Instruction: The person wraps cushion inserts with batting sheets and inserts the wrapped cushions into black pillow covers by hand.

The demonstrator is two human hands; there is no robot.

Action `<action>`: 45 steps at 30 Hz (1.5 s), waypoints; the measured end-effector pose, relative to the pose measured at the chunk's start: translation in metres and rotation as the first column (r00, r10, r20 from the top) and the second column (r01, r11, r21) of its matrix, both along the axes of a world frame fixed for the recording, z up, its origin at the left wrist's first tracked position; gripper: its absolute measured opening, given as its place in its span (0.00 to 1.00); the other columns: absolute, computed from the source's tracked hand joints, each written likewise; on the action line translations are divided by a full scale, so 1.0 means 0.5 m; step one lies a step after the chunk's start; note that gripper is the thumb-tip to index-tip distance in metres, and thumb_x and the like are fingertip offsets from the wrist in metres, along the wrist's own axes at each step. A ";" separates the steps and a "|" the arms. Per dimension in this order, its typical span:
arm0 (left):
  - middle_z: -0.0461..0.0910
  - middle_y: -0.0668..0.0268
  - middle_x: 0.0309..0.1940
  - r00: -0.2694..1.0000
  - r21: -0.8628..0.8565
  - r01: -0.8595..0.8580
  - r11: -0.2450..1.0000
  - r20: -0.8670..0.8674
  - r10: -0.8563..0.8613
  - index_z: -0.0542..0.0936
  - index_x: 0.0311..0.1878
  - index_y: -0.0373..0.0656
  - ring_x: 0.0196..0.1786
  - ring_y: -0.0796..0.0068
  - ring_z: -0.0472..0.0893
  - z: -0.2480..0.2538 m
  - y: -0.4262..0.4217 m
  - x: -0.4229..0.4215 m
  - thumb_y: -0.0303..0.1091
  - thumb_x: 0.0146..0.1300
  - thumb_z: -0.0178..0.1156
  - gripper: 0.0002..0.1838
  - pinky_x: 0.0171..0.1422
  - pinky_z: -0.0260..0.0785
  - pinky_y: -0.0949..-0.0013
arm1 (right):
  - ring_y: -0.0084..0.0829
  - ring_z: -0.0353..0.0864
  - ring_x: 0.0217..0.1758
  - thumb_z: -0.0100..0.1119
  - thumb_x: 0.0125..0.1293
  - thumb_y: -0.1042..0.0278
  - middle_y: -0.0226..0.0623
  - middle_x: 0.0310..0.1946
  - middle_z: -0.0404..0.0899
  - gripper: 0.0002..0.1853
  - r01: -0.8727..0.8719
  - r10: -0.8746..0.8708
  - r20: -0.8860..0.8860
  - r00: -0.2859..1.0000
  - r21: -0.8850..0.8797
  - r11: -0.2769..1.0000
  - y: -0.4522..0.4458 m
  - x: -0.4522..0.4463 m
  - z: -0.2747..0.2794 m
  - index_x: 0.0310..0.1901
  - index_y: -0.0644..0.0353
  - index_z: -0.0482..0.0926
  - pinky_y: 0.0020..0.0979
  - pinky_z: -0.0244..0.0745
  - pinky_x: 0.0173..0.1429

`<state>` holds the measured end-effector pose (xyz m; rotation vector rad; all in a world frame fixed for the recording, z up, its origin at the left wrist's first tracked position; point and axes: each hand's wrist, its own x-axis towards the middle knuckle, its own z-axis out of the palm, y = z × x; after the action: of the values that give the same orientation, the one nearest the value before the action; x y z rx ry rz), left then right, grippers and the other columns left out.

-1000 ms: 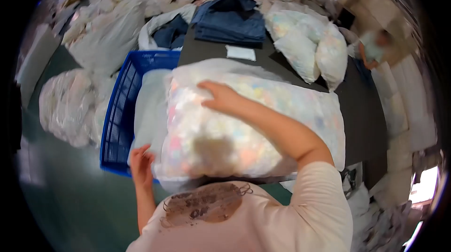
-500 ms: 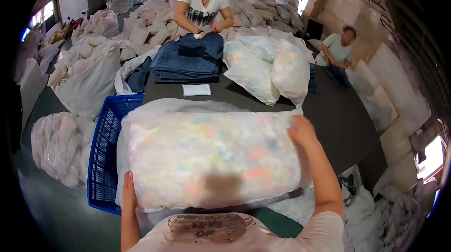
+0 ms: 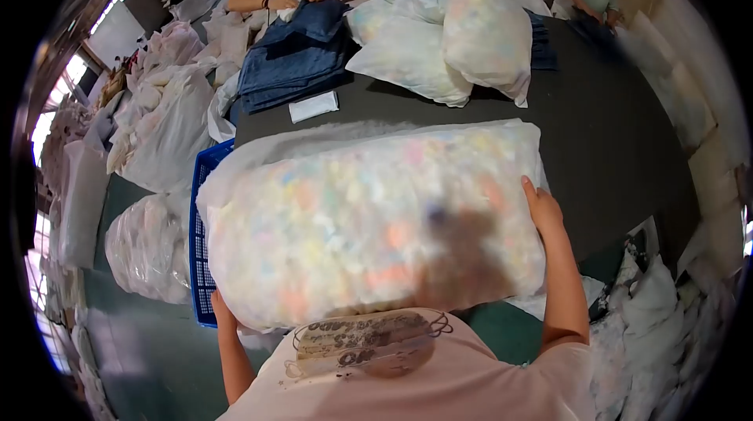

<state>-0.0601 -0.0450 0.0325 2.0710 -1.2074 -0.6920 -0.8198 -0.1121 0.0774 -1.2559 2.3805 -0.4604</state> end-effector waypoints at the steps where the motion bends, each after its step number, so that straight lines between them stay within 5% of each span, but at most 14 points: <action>1: 0.84 0.49 0.41 0.997 0.017 0.003 1.000 0.072 -0.004 0.79 0.51 0.26 0.47 0.54 0.83 -0.030 -0.003 0.025 0.50 0.76 0.47 0.29 0.52 0.73 0.59 | 0.60 0.76 0.60 0.35 0.68 0.23 0.68 0.50 0.79 0.50 -0.034 0.032 0.055 0.998 0.035 0.999 -0.013 -0.015 -0.028 0.51 0.75 0.80 0.45 0.69 0.65; 3: 0.82 0.44 0.48 0.971 0.060 -0.124 0.990 -0.201 0.133 0.79 0.55 0.31 0.50 0.51 0.82 -0.080 -0.029 0.097 0.47 0.73 0.52 0.25 0.54 0.72 0.59 | 0.58 0.79 0.57 0.39 0.67 0.23 0.66 0.48 0.80 0.48 -0.100 0.096 0.034 0.995 0.155 0.983 -0.052 -0.023 -0.015 0.47 0.74 0.83 0.44 0.72 0.62; 6: 0.80 0.46 0.54 0.958 0.192 0.108 0.975 0.242 -0.153 0.79 0.57 0.34 0.53 0.54 0.81 0.041 -0.114 0.136 0.44 0.71 0.56 0.22 0.57 0.72 0.60 | 0.44 0.86 0.33 0.61 0.59 0.35 0.51 0.29 0.85 0.33 -0.294 0.338 -0.066 0.939 0.358 0.886 -0.180 -0.132 0.125 0.34 0.67 0.85 0.45 0.79 0.40; 7: 0.83 0.52 0.52 0.857 0.067 0.092 0.993 0.503 -0.113 0.80 0.56 0.34 0.52 0.58 0.81 0.111 -0.141 0.098 0.38 0.68 0.60 0.20 0.58 0.71 0.61 | 0.45 0.85 0.33 0.62 0.60 0.43 0.47 0.27 0.84 0.25 -0.192 0.200 -0.279 0.939 0.058 0.980 -0.210 -0.113 0.180 0.28 0.63 0.83 0.46 0.78 0.40; 10: 0.83 0.62 0.47 0.997 -0.323 0.062 0.944 -0.019 -0.072 0.80 0.54 0.34 0.51 0.70 0.80 0.233 -0.289 0.036 0.37 0.70 0.61 0.17 0.60 0.70 0.67 | 0.39 0.83 0.31 0.63 0.63 0.49 0.43 0.29 0.84 0.21 -0.276 0.177 -0.282 0.943 -0.362 0.890 -0.392 -0.128 0.193 0.29 0.62 0.80 0.42 0.75 0.37; 14: 0.76 0.54 0.62 0.686 -0.219 0.552 0.805 0.668 -0.289 0.79 0.59 0.41 0.65 0.57 0.74 0.297 -0.480 -0.140 0.41 0.65 0.64 0.22 0.68 0.65 0.59 | 0.43 0.86 0.41 0.66 0.56 0.49 0.49 0.39 0.86 0.21 -0.480 0.550 -0.247 0.797 0.292 0.827 -0.618 -0.118 -0.102 0.40 0.61 0.85 0.43 0.79 0.46; 16: 0.71 0.51 0.67 0.508 -0.136 0.561 0.816 0.836 -0.209 0.79 0.61 0.43 0.69 0.51 0.70 0.207 -0.564 -0.145 0.47 0.60 0.68 0.29 0.70 0.62 0.54 | 0.44 0.85 0.48 0.68 0.52 0.49 0.49 0.43 0.86 0.24 -0.324 0.376 -0.345 0.860 0.199 0.925 -0.631 -0.090 -0.293 0.45 0.60 0.86 0.41 0.79 0.52; 21: 0.83 0.51 0.53 0.949 -0.176 0.141 0.974 0.306 -0.082 0.80 0.61 0.42 0.58 0.54 0.81 0.024 -0.618 -0.127 0.54 0.56 0.69 0.33 0.64 0.69 0.63 | 0.43 0.86 0.50 0.69 0.52 0.43 0.44 0.44 0.87 0.27 -0.260 0.429 -0.233 0.873 0.522 0.812 -0.585 -0.088 -0.170 0.43 0.60 0.87 0.39 0.78 0.57; 26: 0.86 0.53 0.43 0.974 -0.068 0.019 0.997 0.228 -0.003 0.83 0.54 0.38 0.42 0.63 0.84 0.056 -0.605 -0.135 0.43 0.60 0.66 0.23 0.49 0.74 0.66 | 0.37 0.86 0.44 0.70 0.54 0.46 0.41 0.39 0.87 0.23 -0.388 0.512 -0.078 0.856 0.559 0.733 -0.562 -0.101 -0.163 0.39 0.60 0.87 0.37 0.78 0.52; 34: 0.81 0.58 0.49 0.941 -0.629 -0.299 0.718 -0.321 0.111 0.77 0.55 0.33 0.51 0.64 0.80 -0.010 -0.550 -0.026 0.35 0.74 0.51 0.16 0.57 0.72 0.66 | 0.20 0.77 0.30 0.72 0.57 0.58 0.26 0.24 0.79 0.15 -0.458 0.374 0.367 0.852 0.175 0.872 -0.471 -0.154 0.046 0.27 0.60 0.80 0.27 0.72 0.38; 38: 0.79 0.55 0.52 0.630 -0.561 -0.698 0.444 -0.776 0.010 0.76 0.54 0.32 0.55 0.59 0.79 0.043 -0.483 -0.011 0.36 0.73 0.51 0.16 0.63 0.71 0.60 | 0.31 0.77 0.31 0.67 0.58 0.71 0.36 0.28 0.78 0.09 -0.438 0.364 -0.245 0.899 -0.471 0.766 -0.394 -0.199 0.116 0.33 0.65 0.77 0.33 0.71 0.38; 41: 0.78 0.57 0.54 0.424 -0.438 -0.756 0.487 -0.894 -0.146 0.77 0.53 0.34 0.57 0.61 0.78 0.063 -0.437 0.022 0.39 0.71 0.52 0.17 0.64 0.71 0.60 | 0.39 0.79 0.46 0.66 0.61 0.70 0.43 0.47 0.78 0.10 -0.454 0.298 -0.362 0.883 -0.502 0.736 -0.336 -0.238 0.048 0.38 0.67 0.77 0.33 0.74 0.50; 44: 0.78 0.59 0.54 0.657 -0.556 -0.628 0.544 -0.753 -0.011 0.76 0.55 0.34 0.57 0.63 0.78 0.025 -0.404 0.100 0.40 0.72 0.53 0.19 0.63 0.72 0.62 | 0.40 0.73 0.64 0.65 0.63 0.68 0.44 0.68 0.68 0.12 -0.379 0.361 -0.152 0.920 -0.584 0.718 -0.261 -0.216 -0.024 0.44 0.66 0.78 0.33 0.67 0.66; 45: 0.78 0.59 0.55 0.701 -0.565 -0.599 0.567 -0.713 0.029 0.76 0.56 0.34 0.57 0.64 0.78 0.035 -0.377 0.108 0.40 0.72 0.54 0.19 0.63 0.71 0.62 | 0.32 0.81 0.50 0.62 0.66 0.67 0.42 0.50 0.81 0.09 -0.494 0.410 -0.294 0.863 -0.662 0.564 -0.253 -0.207 -0.027 0.41 0.64 0.78 0.30 0.75 0.52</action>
<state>-0.0060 -0.2332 0.0498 1.0937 -0.4927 -0.4818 -0.9233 -0.2387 0.0637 -2.2117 1.8345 -1.2650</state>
